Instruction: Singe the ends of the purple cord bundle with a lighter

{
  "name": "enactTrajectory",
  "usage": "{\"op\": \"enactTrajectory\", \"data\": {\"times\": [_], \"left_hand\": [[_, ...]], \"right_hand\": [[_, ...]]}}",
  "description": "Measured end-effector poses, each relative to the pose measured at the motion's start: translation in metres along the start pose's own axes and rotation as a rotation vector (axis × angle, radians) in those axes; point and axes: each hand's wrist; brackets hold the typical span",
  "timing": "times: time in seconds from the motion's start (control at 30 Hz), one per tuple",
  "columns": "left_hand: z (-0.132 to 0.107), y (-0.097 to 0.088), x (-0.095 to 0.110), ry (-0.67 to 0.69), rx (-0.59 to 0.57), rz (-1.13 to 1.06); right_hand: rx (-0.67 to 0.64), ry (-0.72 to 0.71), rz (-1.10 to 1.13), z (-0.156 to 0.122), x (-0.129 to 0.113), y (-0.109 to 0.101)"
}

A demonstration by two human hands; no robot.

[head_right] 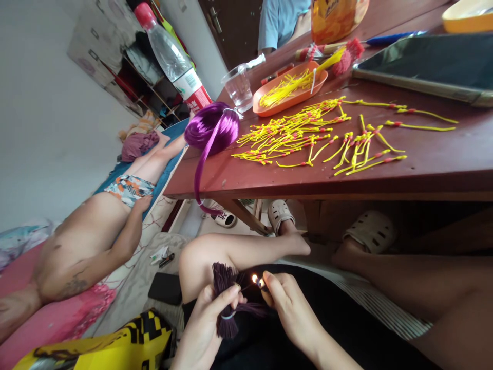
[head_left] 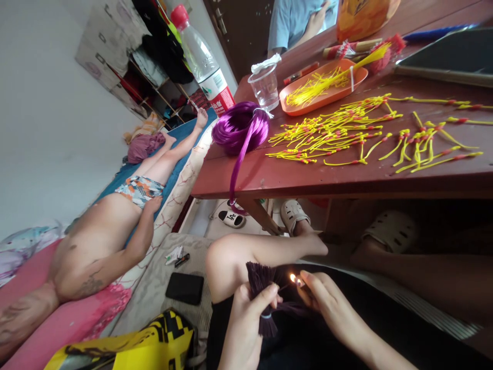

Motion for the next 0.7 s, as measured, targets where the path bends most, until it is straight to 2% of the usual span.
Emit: {"op": "enactTrajectory", "data": {"times": [0.13, 0.23, 0.33, 0.53, 0.7], "left_hand": [[0.001, -0.002, -0.004, -0.007, -0.005, -0.035], [0.001, -0.003, -0.009, -0.018, -0.033, -0.064], [0.002, -0.003, -0.013, -0.018, -0.091, -0.123], [0.003, -0.003, -0.016, -0.041, -0.141, -0.195], [0.003, -0.003, -0.019, -0.048, -0.179, -0.212]], "right_hand": [[0.024, -0.06, 0.102, 0.002, -0.003, -0.001], [-0.076, -0.141, 0.213, 0.004, -0.007, 0.001], [-0.153, -0.123, 0.336, 0.004, -0.009, 0.005], [-0.012, -0.02, 0.399, 0.001, -0.004, 0.006], [-0.09, -0.037, 0.476, 0.001, -0.007, 0.006]]}}
Point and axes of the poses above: each hand's wrist, its own z-axis towards the middle knuckle, its own y-axis out of the palm, x = y × z, and after that the axes turned 8 degrees about -x, right-handed
